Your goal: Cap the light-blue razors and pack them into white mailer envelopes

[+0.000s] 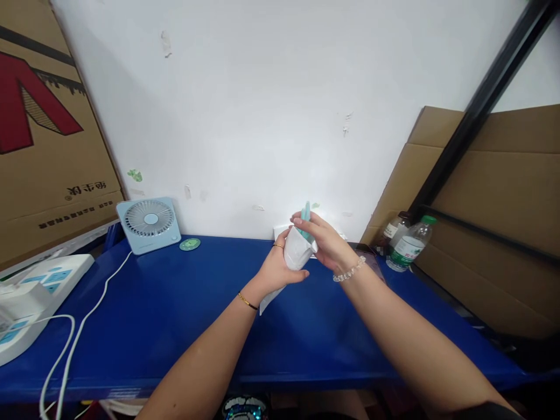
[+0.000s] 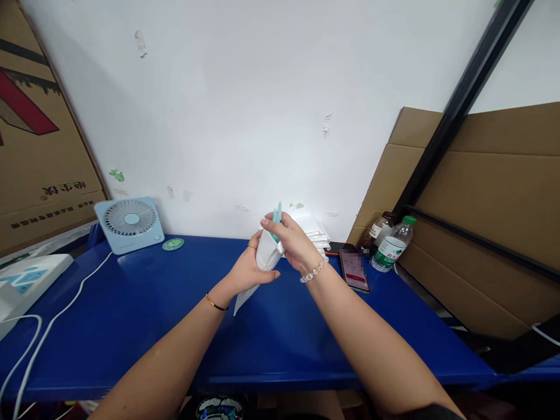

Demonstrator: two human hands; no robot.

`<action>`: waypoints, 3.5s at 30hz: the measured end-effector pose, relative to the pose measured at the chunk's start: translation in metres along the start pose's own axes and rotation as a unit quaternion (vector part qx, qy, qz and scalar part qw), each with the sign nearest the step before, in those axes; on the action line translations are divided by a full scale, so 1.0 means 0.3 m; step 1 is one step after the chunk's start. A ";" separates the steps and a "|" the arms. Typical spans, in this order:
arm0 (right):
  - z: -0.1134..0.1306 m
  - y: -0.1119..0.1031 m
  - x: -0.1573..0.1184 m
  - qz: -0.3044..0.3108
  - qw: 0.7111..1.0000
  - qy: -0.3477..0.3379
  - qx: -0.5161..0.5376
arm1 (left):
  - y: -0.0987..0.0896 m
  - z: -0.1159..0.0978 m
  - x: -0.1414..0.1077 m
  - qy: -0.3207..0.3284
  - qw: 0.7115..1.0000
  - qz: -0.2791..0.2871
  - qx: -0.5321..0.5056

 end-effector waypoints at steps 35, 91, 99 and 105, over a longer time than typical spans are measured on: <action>0.046 -0.150 0.141 -0.044 0.888 -0.230 -0.395 | -0.214 0.269 0.001 -0.273 0.948 0.077 -0.144; -0.511 -0.300 -0.058 0.133 0.864 -0.140 -0.466 | -0.180 0.299 -0.012 -0.155 0.856 -0.355 -0.343; -0.511 -0.243 -0.064 0.154 0.833 -0.163 -0.506 | -0.255 0.156 0.015 -0.140 0.871 -0.351 -0.313; -0.507 -0.231 -0.075 0.166 0.813 -0.178 -0.529 | -0.360 -0.014 0.057 -0.076 0.909 -0.330 -0.242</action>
Point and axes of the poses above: each hand's wrist, its own x-axis towards the middle knuckle, its own y-axis out of the palm, z = x × y, the point moved 10 cm from there along x, towards the middle knuckle, and after that the axes turned 11 degrees about -z, right-handed, at the moved point
